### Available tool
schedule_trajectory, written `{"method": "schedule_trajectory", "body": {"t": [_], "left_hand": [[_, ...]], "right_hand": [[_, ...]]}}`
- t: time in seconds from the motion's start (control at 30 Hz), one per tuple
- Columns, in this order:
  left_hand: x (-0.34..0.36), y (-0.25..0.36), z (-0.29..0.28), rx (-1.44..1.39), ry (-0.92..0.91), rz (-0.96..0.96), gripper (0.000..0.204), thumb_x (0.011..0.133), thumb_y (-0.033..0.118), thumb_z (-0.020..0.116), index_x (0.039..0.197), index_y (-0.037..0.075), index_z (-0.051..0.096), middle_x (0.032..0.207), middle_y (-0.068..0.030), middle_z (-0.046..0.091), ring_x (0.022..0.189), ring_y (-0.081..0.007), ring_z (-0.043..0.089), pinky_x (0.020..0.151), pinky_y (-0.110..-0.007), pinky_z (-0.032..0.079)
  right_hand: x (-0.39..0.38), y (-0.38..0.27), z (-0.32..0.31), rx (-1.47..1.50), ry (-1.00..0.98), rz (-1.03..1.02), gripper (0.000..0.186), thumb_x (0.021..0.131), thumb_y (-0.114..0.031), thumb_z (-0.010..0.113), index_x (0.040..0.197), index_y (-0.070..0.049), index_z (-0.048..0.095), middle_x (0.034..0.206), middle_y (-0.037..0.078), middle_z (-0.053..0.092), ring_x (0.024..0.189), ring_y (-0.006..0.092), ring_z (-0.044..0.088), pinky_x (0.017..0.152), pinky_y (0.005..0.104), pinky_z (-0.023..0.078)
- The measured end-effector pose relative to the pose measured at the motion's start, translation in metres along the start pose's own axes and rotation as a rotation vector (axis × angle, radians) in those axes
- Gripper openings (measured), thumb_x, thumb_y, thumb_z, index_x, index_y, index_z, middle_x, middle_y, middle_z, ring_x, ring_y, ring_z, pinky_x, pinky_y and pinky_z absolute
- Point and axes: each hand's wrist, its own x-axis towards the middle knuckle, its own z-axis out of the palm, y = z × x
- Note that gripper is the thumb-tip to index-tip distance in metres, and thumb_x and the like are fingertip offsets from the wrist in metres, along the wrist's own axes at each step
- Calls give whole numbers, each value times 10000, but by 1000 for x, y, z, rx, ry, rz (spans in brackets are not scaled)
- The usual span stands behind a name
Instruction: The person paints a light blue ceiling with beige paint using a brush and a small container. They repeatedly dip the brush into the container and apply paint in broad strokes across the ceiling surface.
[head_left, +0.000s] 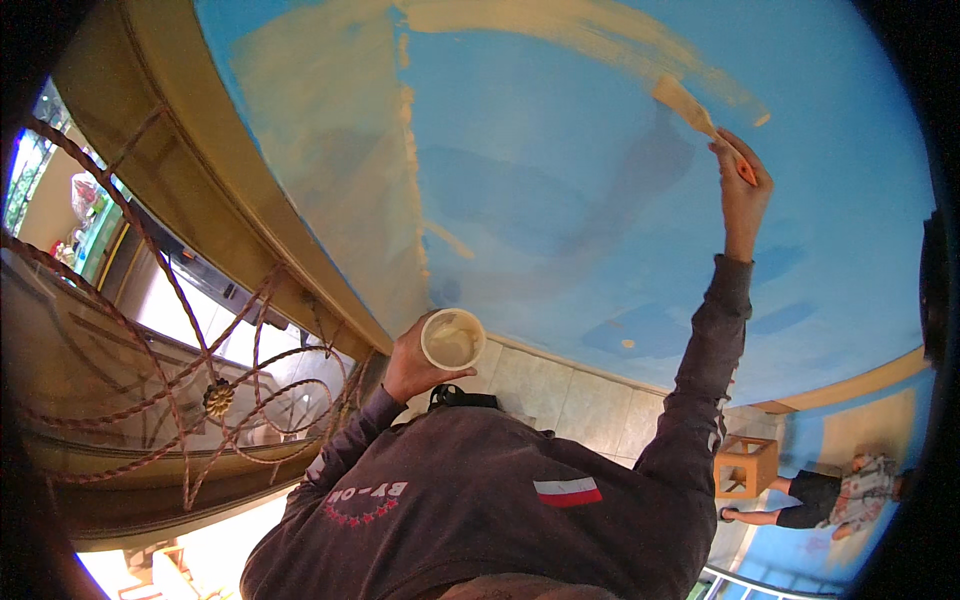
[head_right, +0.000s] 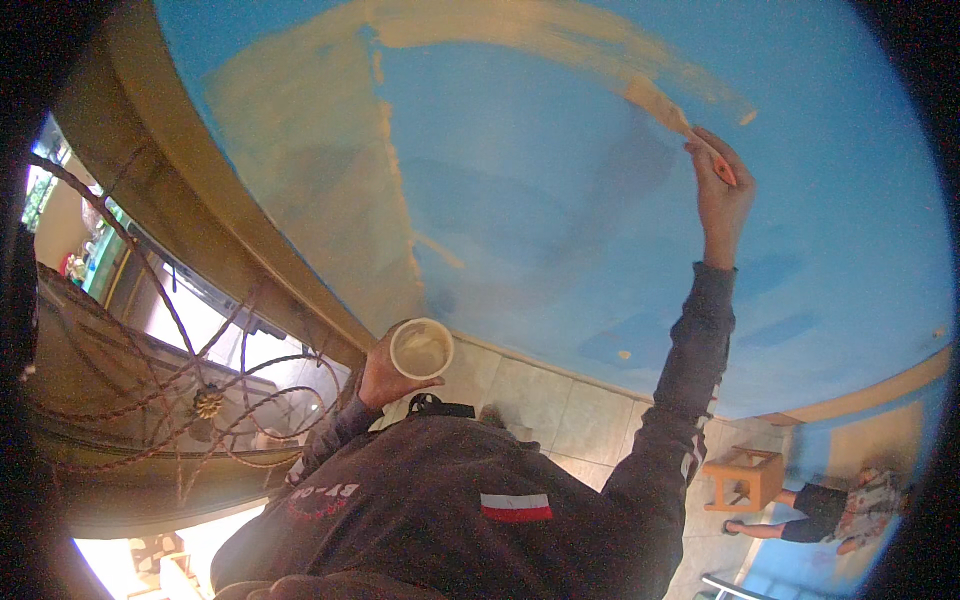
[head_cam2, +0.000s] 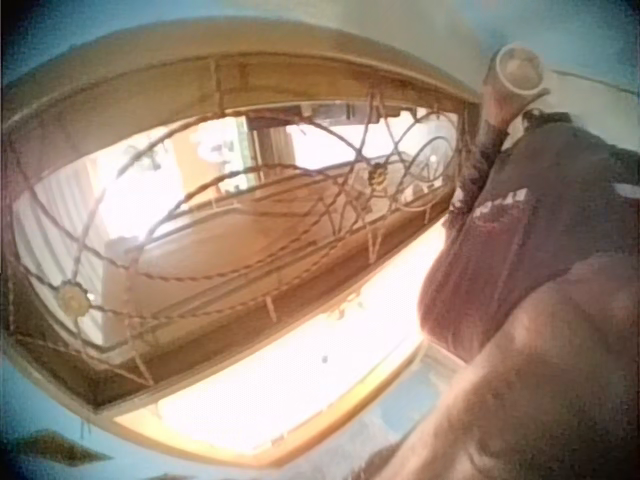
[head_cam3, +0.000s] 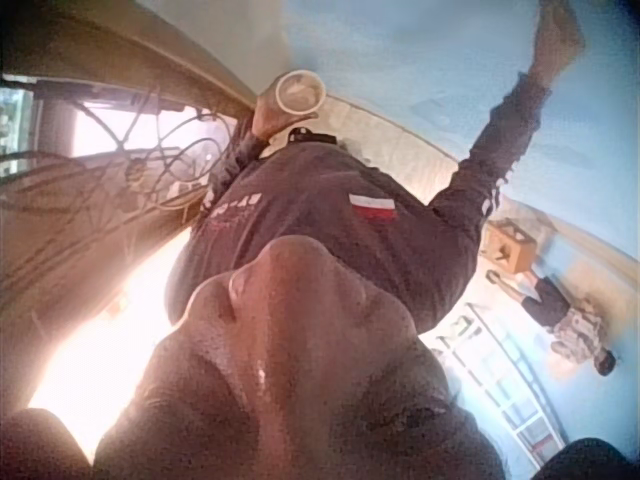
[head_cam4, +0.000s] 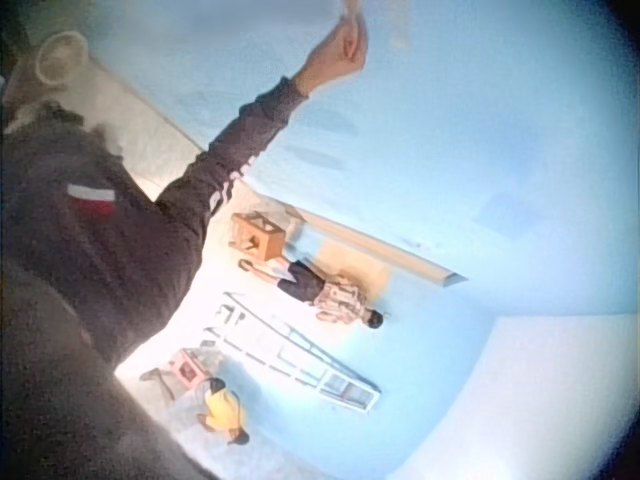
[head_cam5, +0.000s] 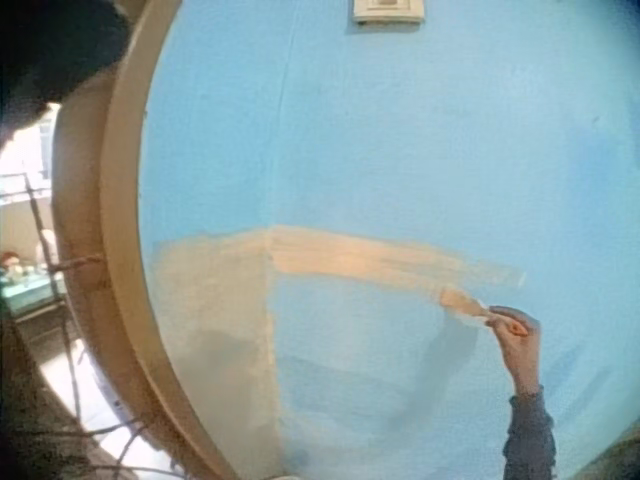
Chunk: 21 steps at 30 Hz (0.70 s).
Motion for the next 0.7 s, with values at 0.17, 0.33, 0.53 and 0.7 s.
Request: {"method": "schedule_trajectory", "body": {"t": [0.17,0.33,0.53,0.7], "left_hand": [[7,3,4,40,-37,28,904,619,404,990,1334,27,585,1280,-146,672,1160,-274,673,993,-397,550],[9,6,7,11,-59,15,910,629,422,981,1346,37,573,1313,-139,652,1180,-274,661,1010,-401,540],[6,1,10,1,-61,-39,933,631,427,980,1367,47,551,1310,-133,648,1184,-280,655,1012,-406,537],[4,-7,11,-4,-31,-34,943,625,429,984,1365,39,548,1303,-141,647,1198,-289,647,1021,-414,529]], "right_hand": [[-4,30,-71,-78,25,9,281,995,-183,693,1214,-14,740,1052,111,768,1014,173,725,803,277,553],[-10,52,-134,-211,63,71,302,999,-194,690,1243,-19,727,1088,121,763,1040,181,716,789,268,535],[-33,67,-179,-263,209,140,340,1007,-226,678,1280,-26,707,1089,105,760,934,140,644,708,242,454],[-65,31,-150,-73,370,127,339,1018,-229,655,1273,-11,704,1043,60,750,659,10,436,543,182,294]]}}
